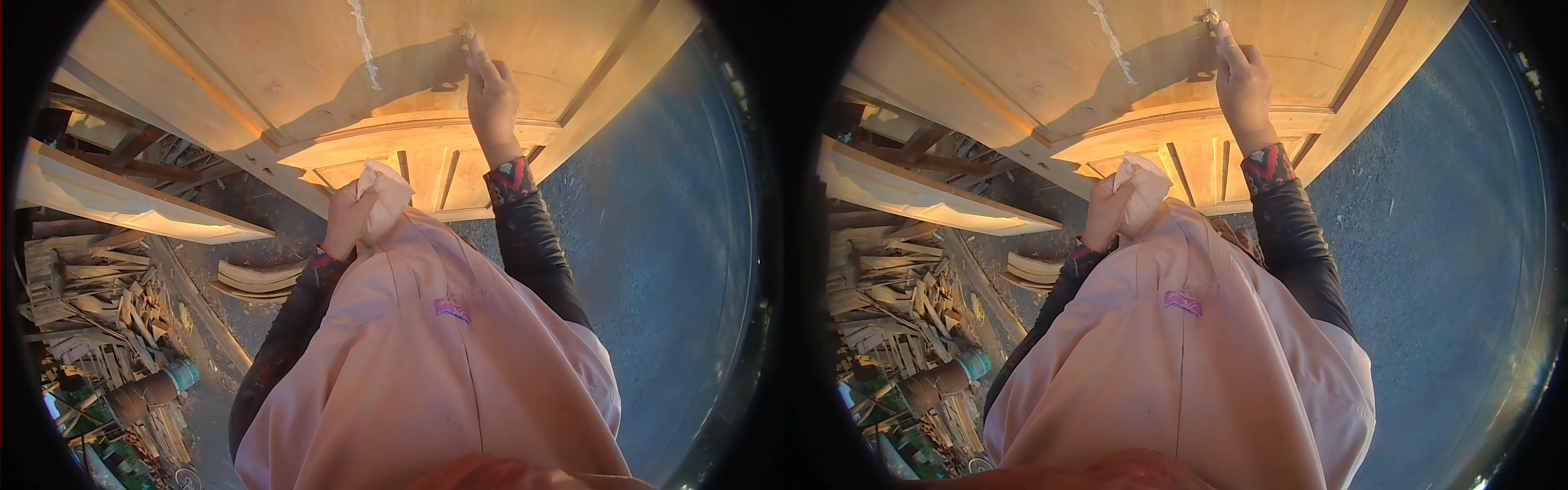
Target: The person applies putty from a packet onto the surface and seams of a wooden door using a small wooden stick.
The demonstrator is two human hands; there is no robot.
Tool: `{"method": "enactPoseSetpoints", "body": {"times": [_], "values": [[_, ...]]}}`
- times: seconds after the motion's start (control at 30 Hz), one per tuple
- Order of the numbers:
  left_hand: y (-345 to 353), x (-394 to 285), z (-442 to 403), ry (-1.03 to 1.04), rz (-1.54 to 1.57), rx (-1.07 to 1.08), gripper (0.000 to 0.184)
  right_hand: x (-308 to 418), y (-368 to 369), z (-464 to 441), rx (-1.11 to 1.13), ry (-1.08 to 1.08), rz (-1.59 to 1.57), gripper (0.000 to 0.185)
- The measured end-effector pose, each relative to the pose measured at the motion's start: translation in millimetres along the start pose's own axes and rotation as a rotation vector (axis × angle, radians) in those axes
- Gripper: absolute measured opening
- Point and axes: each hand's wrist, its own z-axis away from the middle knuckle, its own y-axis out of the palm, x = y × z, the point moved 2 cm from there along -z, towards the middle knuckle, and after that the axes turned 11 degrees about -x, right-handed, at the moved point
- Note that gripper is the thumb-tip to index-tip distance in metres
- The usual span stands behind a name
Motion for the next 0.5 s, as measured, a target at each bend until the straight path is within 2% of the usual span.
{"method": "enactPoseSetpoints", "body": {"times": [0.03,0.13,0.23,0.33,0.5], "values": [[-1,0,2,-0.006,0.015,-0.008,0.021,0,-2,-1,0.018,0.000,-0.046,0.039],[-2,-1,3,-0.020,0.067,-0.018,0.021,10,-18,-9,0.051,0.485,-0.386,0.037],[-4,6,2,-0.038,0.083,-0.004,0.020,17,-18,-22,0.079,0.472,-0.402,0.035],[-3,2,2,-0.028,0.054,-0.004,0.020,9,-9,-24,0.027,0.408,-0.275,0.031],[-4,-2,2,-0.039,0.063,0.011,0.021,11,-3,-21,-0.063,-0.004,0.051,0.035]]}}
